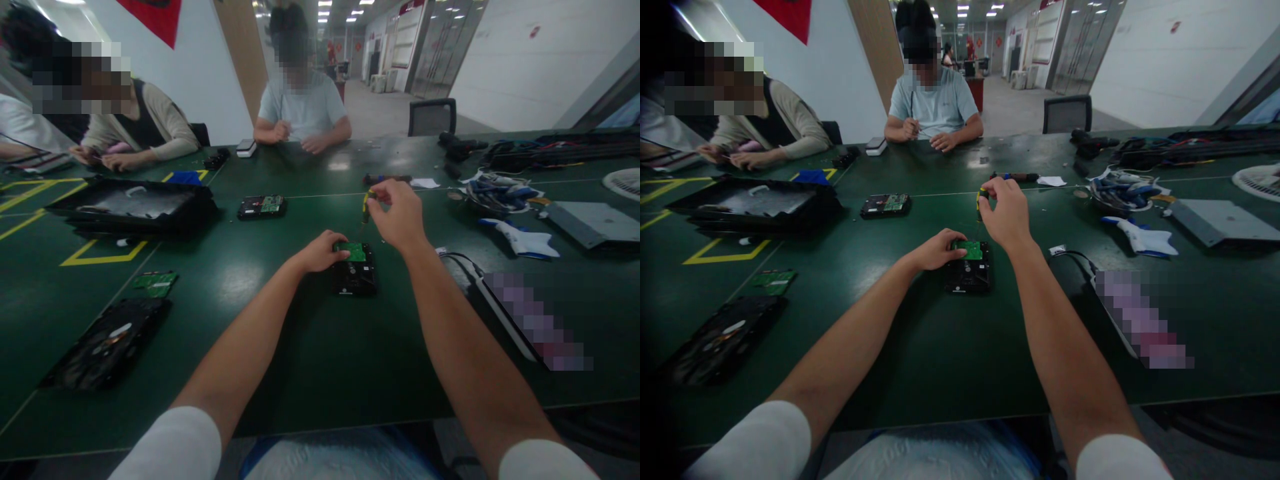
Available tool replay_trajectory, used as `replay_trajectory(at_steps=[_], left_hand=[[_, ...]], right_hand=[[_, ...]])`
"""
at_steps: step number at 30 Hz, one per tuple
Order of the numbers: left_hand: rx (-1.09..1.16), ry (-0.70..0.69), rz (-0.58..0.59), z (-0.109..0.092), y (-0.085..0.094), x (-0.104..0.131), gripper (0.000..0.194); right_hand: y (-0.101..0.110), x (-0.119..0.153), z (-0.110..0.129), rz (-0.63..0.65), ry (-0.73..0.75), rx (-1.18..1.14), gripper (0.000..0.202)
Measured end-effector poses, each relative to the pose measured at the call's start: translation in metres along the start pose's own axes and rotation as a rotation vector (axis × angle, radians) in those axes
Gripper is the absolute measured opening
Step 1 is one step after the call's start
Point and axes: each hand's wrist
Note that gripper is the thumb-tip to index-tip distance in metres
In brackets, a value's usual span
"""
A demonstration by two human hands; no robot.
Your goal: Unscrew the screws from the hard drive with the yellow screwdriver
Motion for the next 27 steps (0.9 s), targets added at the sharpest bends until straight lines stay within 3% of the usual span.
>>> replay_trajectory(at_steps=[6,12,19,27], left_hand=[[-0.005,-0.001,0.011,0.0016,-0.0004,-0.0006,0.052],[-0.002,0.014,0.010,0.0010,-0.0002,-0.0001,0.051],[0.004,-0.014,-0.013,0.0011,-0.0014,-0.0005,0.048],[0.009,-0.001,0.000,0.0023,-0.0018,-0.0011,0.050]], right_hand=[[0.0001,0.0014,0.0022,-0.008,-0.038,-0.051,0.012],[0.0004,0.0004,0.0021,0.026,0.024,-0.042,0.016],[-0.0011,0.0021,0.0023,0.007,-0.046,-0.087,0.015],[-0.0010,0.0023,0.0036,0.013,-0.049,0.002,0.026]])
Point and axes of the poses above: each hand's wrist, its own x-axis away from the middle knuckle, its own y-axis out of the back of the hand, z = x × y, and after that the axes turned 9 degrees about -x, right-handed
